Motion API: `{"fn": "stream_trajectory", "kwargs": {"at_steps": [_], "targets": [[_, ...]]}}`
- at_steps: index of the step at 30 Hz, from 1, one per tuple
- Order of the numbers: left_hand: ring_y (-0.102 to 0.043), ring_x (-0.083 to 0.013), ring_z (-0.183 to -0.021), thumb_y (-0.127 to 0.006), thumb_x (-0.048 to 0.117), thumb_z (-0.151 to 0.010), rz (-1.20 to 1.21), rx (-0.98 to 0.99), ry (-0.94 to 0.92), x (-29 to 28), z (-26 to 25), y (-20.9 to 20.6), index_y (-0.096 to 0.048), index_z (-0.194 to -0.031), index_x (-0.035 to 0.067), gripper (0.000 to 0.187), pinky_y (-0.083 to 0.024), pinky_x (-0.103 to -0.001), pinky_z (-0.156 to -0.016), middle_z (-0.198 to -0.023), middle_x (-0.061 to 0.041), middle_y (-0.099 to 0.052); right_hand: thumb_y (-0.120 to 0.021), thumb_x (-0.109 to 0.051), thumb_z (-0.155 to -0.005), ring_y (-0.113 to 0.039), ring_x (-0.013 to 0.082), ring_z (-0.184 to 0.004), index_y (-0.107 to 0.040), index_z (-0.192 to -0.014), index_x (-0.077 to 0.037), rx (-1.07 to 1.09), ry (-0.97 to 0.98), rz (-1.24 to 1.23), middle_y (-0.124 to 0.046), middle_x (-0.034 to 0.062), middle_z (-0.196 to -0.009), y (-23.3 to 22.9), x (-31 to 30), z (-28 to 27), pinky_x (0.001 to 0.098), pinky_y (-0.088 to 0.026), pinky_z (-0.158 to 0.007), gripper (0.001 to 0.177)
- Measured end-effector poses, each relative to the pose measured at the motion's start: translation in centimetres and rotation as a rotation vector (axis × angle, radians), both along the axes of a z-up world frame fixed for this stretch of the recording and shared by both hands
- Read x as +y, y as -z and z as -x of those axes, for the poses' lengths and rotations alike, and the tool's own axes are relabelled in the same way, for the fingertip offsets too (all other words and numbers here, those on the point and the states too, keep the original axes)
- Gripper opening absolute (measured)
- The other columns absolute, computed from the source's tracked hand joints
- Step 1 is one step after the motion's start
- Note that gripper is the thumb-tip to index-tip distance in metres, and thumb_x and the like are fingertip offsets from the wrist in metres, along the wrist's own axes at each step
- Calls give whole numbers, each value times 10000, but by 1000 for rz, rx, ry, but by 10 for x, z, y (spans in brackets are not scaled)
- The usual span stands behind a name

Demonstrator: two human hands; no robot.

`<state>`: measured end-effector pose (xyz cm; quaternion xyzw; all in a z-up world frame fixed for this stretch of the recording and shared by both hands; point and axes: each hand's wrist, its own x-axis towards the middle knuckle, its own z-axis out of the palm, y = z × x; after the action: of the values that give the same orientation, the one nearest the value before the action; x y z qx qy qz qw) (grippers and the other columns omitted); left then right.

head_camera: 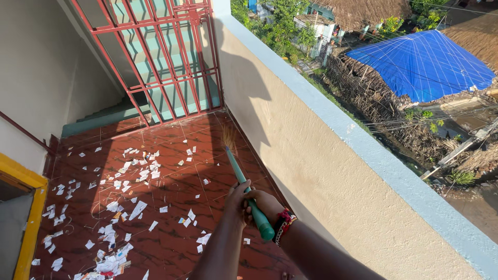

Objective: The person sweeps paper scraps across a tiled floor using a broom.

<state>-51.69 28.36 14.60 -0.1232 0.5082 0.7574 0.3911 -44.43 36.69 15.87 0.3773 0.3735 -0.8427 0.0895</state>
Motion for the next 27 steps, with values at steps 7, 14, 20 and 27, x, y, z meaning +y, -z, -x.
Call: {"fn": "stream_trajectory", "kwargs": {"at_steps": [7,14,20,27], "targets": [[-430,-111,-352,-696,293,-899,-98,-48,-21,24,38,9,-576,-997,117,235,-353,-275,-296,-671,-19,-666,-582,-284,-978,-562,118,-540,-567,-927,-108,-22,-17,-51,-594,8,-712,2,25,43,305,-480,-468,183],[-355,-74,-328,-706,330,-885,47,-69,-63,54,94,12,-575,-908,153,222,-300,-253,-291,-511,44,-401,-580,-255,-991,-574,100,-524,-567,-899,-88,27,-39,91,-600,-2,-701,28,67,111,285,-468,-440,191],[-362,-92,-343,-680,334,-890,10,-123,-16,68,136,68,-630,-829,99,248,-312,-251,-301,-553,18,-490,-607,-245,-968,-575,124,-515,-593,-897,-68,47,-120,-37,-612,17,-694,72,81,144,320,-502,-446,191],[-473,-119,-426,-713,391,-884,106,-100,-24,68,160,85,-644,-822,122,285,-360,-262,-359,-669,-3,-615,-626,-187,-940,-562,169,-481,-601,-902,-66,33,-66,-77,-603,59,-688,79,74,160,337,-470,-421,129]]}}
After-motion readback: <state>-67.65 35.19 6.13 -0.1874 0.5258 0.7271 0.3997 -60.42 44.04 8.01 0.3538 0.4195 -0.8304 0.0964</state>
